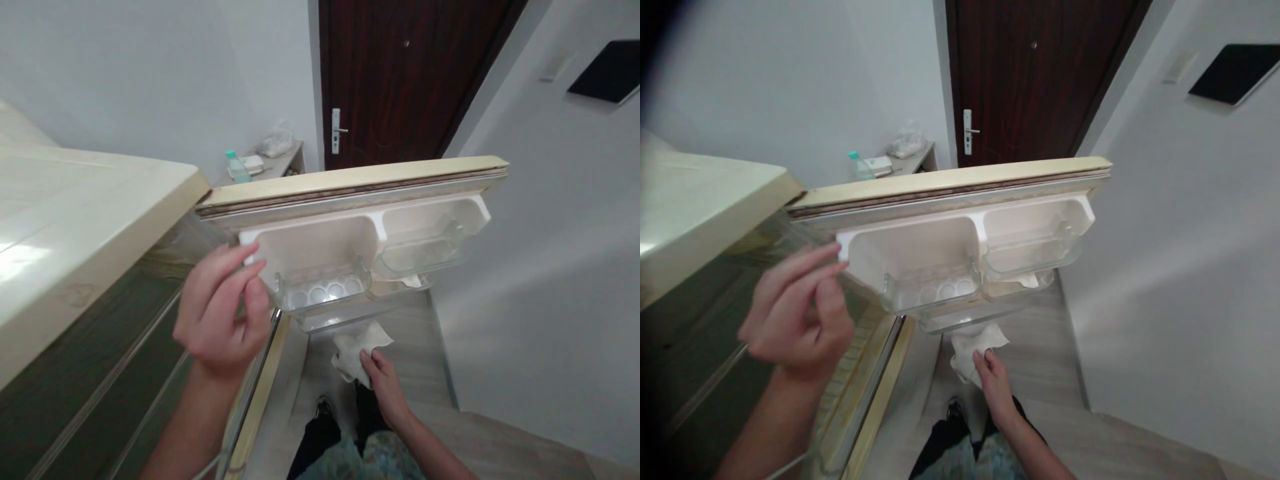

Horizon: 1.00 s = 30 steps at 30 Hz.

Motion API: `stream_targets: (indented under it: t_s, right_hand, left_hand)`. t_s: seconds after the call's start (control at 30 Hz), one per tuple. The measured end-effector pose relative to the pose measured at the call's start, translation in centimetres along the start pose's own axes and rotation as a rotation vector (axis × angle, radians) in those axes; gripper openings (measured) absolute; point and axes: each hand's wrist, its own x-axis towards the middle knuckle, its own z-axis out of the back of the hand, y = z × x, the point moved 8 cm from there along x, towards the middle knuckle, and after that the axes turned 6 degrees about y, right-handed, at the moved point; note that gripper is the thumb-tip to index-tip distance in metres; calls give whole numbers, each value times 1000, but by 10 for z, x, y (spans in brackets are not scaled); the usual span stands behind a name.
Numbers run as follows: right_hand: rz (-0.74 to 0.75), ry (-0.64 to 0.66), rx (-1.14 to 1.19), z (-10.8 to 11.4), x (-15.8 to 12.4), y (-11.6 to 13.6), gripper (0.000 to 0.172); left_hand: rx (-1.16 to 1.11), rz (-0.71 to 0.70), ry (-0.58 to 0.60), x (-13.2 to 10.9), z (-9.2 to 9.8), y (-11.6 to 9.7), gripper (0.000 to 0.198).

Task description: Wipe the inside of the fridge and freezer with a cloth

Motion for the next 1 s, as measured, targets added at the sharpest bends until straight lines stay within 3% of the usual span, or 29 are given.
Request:
stream_targets:
  t_s: [0.1,0.17,0.2,0.27,0.37,0.53,0.63,0.77,0.87,1.0]
  right_hand:
    - [-20,131,-115,-6,25,-17,66]
    - [-26,191,-220,-3,42,-32,68]
    - [-33,219,-270,0,50,-42,68]
    - [-36,275,-358,9,64,-61,65]
    - [6,309,-456,28,82,-82,59]
    - [35,260,-533,49,115,-107,50]
    - [28,246,-564,44,135,-124,50]
    - [21,276,-567,16,161,-157,51]
    - [110,366,-543,-22,172,-179,50]
    - [272,580,-537,-93,175,-203,48]
  left_hand:
    - [127,250,59,-93,12,12,15]
    - [191,440,177,-155,11,26,11]
    - [214,560,290,-185,5,36,8]
    - [257,687,392,-238,1,47,9]
    - [348,748,547,-307,-11,58,30]
    - [501,650,795,-412,-38,65,72]
    - [553,602,834,-461,-43,67,83]
    - [564,494,830,-507,-41,69,81]
    - [563,374,782,-531,-38,71,87]
    - [620,299,668,-551,-45,73,92]
